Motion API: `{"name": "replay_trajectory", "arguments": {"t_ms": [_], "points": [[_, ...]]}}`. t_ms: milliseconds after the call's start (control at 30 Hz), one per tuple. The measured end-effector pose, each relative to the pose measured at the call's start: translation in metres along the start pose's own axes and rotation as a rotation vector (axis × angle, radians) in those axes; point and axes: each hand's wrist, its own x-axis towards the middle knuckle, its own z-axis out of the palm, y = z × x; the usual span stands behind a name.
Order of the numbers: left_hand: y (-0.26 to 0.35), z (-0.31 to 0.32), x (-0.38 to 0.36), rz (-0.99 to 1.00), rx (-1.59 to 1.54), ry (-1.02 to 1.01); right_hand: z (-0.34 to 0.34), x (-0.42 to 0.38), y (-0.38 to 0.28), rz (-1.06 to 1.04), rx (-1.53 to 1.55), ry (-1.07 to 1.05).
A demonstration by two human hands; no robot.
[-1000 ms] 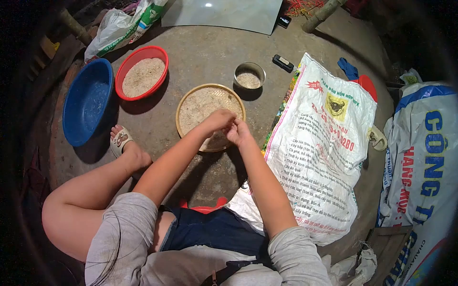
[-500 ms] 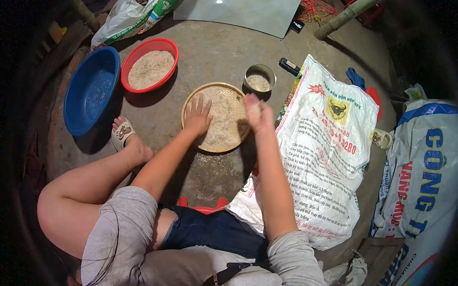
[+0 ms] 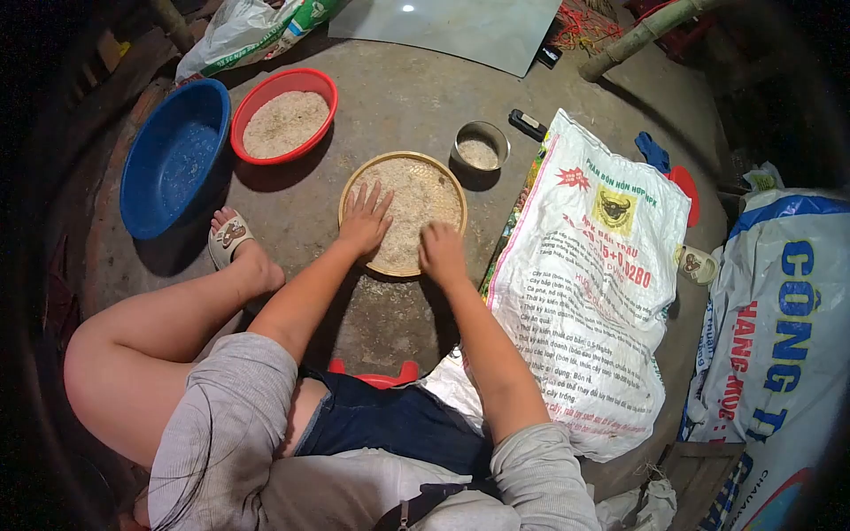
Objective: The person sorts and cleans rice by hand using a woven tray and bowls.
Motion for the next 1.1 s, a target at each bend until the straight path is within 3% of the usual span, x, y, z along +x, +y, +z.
{"name": "replay_trajectory", "arguments": {"t_ms": [33, 100, 167, 200, 233, 267, 333, 367, 433, 467, 600, 633, 700, 767, 800, 833, 867, 900, 933, 967, 1033, 1100], "points": [[-0.002, -0.001, 0.001, 0.009, -0.020, -0.001, 0.004, -0.001, -0.002, -0.144, 0.063, -0.087], [0.001, -0.007, 0.000, -0.020, -0.082, -0.008, 0.011, -0.004, 0.001, -0.099, 0.079, -0.122], [0.006, -0.010, 0.003, -0.050, -0.144, -0.018, 0.018, -0.004, 0.010, 0.110, 0.121, -0.170], [0.008, -0.007, 0.005, -0.123, -0.301, 0.134, 0.017, -0.004, 0.014, 0.106, 0.122, -0.169], [0.011, -0.005, 0.006, -0.194, -0.458, 0.282, 0.015, -0.004, 0.018, 0.170, 0.209, -0.072], [0.015, -0.010, 0.008, -0.194, -0.455, 0.278, 0.012, -0.002, 0.018, 0.235, 0.297, 0.026], [0.025, -0.023, 0.013, -0.453, -0.828, 0.223, -0.003, 0.014, 0.007, 0.273, 0.340, 0.115], [0.031, -0.019, 0.017, -0.456, -0.827, 0.221, -0.014, 0.024, -0.001, 0.307, 0.379, 0.204], [0.043, -0.007, 0.028, -0.745, -1.742, -0.105, -0.029, 0.044, -0.021, 0.317, 0.472, 0.239], [0.049, -0.018, 0.031, -0.847, -2.054, -0.233, -0.033, 0.054, -0.029, 0.268, 0.529, 0.237], [0.047, -0.007, 0.046, -0.771, -2.431, -0.189, -0.038, 0.069, -0.036, 0.123, 0.467, 0.208], [0.041, -0.005, 0.048, -0.775, -2.429, -0.184, -0.037, 0.068, -0.035, 0.082, 0.418, 0.239], [0.033, -0.020, 0.050, -0.793, -2.117, -0.203, -0.023, 0.049, -0.016, 0.067, 0.358, 0.192], [0.017, -0.026, 0.048, -0.833, -1.956, -0.193, -0.015, 0.027, 0.001, 0.188, 0.058, 0.280], [0.006, -0.021, 0.046, -0.653, -1.568, -0.192, -0.011, 0.018, 0.010, 0.189, 0.059, 0.284], [-0.005, -0.016, 0.044, -0.474, -1.180, -0.186, -0.005, 0.008, 0.019, 0.358, -0.009, 0.285], [-0.013, -0.019, 0.038, -0.471, -1.178, -0.185, 0.001, 0.002, 0.028, 0.527, -0.078, 0.284], [-0.021, -0.024, 0.031, -0.249, -0.777, 0.091, 0.006, -0.002, 0.037, 0.530, -0.077, 0.286], [-0.026, -0.028, 0.025, -0.026, -0.364, 0.346, 0.011, -0.004, 0.045, 0.699, 0.182, 0.165], [-0.029, -0.029, 0.019, -0.022, -0.362, 0.344, 0.013, -0.004, 0.049, 0.856, 0.446, 0.039], [-0.034, -0.033, 0.007, -0.308, -0.242, 0.505, 0.022, -0.008, 0.049, 0.814, 0.416, 0.039], [-0.052, -0.016, 0.000, -0.414, -0.341, 0.431, 0.028, -0.008, 0.045, 0.774, 0.389, 0.042]]}}
